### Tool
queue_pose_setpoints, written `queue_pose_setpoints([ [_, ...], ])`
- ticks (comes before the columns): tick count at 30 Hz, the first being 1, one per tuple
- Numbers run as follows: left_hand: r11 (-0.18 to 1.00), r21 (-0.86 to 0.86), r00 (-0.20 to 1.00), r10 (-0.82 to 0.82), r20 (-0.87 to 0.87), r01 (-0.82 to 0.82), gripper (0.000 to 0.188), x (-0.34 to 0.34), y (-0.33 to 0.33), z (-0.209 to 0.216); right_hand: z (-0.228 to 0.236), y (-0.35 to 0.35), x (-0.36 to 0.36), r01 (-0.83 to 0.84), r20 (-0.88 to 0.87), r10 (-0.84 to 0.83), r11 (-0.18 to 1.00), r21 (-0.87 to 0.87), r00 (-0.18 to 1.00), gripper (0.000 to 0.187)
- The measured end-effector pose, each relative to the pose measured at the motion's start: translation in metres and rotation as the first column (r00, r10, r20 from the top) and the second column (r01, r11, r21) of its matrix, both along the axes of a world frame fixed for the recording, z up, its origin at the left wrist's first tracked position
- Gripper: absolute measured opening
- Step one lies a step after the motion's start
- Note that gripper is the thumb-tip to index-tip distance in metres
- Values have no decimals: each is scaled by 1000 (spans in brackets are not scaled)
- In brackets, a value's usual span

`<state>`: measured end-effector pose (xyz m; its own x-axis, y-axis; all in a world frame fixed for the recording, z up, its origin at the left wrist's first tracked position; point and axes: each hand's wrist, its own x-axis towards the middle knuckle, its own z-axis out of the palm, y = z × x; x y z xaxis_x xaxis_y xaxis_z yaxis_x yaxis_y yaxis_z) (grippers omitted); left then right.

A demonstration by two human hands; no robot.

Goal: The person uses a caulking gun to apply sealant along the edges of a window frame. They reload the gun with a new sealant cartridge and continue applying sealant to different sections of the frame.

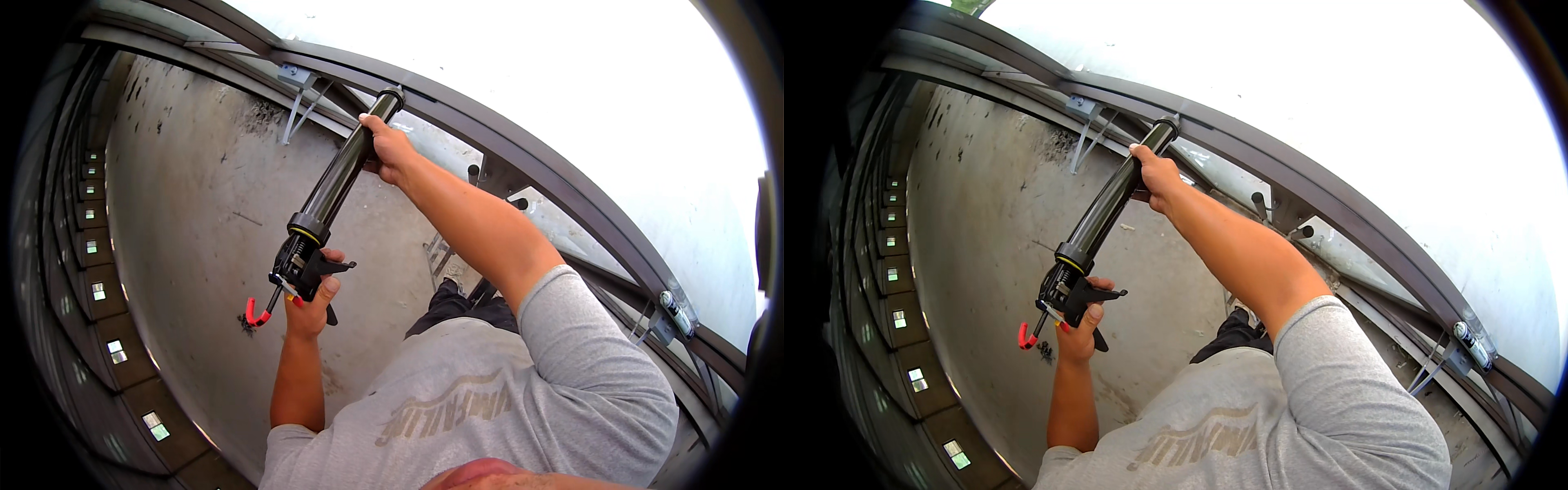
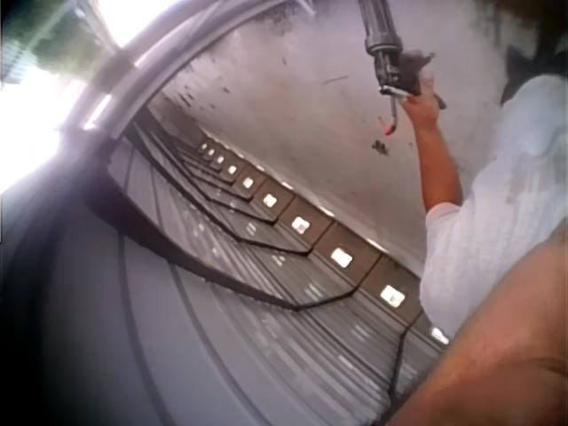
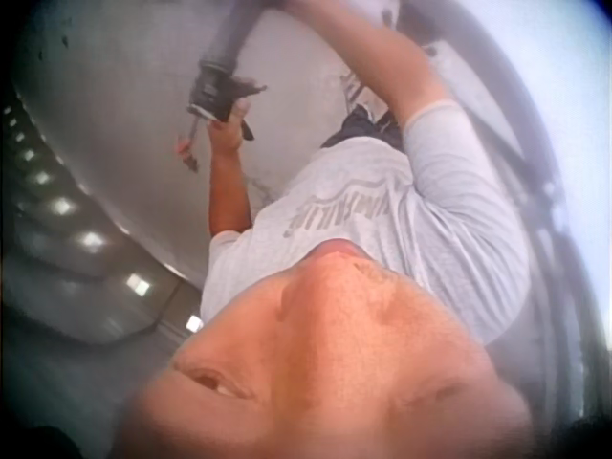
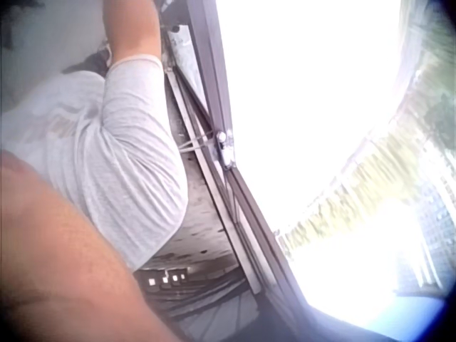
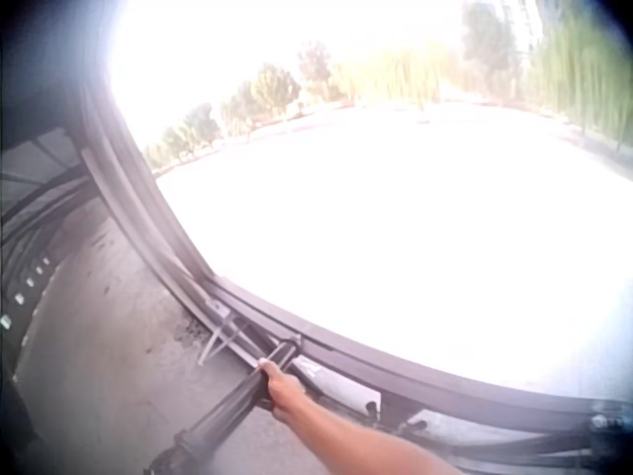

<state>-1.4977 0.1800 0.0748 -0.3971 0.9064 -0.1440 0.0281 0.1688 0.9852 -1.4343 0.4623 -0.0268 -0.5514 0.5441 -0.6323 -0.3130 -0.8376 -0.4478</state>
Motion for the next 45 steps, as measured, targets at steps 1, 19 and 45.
queue_pose_setpoints([
  [1, 1000, 3, 1000, 6, -22, -6, 45, -3, 0, -2, 0, 0, -2, 1, -5, -1, 1000, -1, 1000, 32],
  [19, 1000, 5, 999, 0, 47, 0, 31, -28, -11, -27, -12, -13, 7, 4, 10, -4, 1000, -1, 1000, 32],
  [45, 991, -115, 997, -61, 42, 65, 29, -20, -8, 2, -12, -18, 25, 35, 81, -29, 997, -68, 996, 26],
])
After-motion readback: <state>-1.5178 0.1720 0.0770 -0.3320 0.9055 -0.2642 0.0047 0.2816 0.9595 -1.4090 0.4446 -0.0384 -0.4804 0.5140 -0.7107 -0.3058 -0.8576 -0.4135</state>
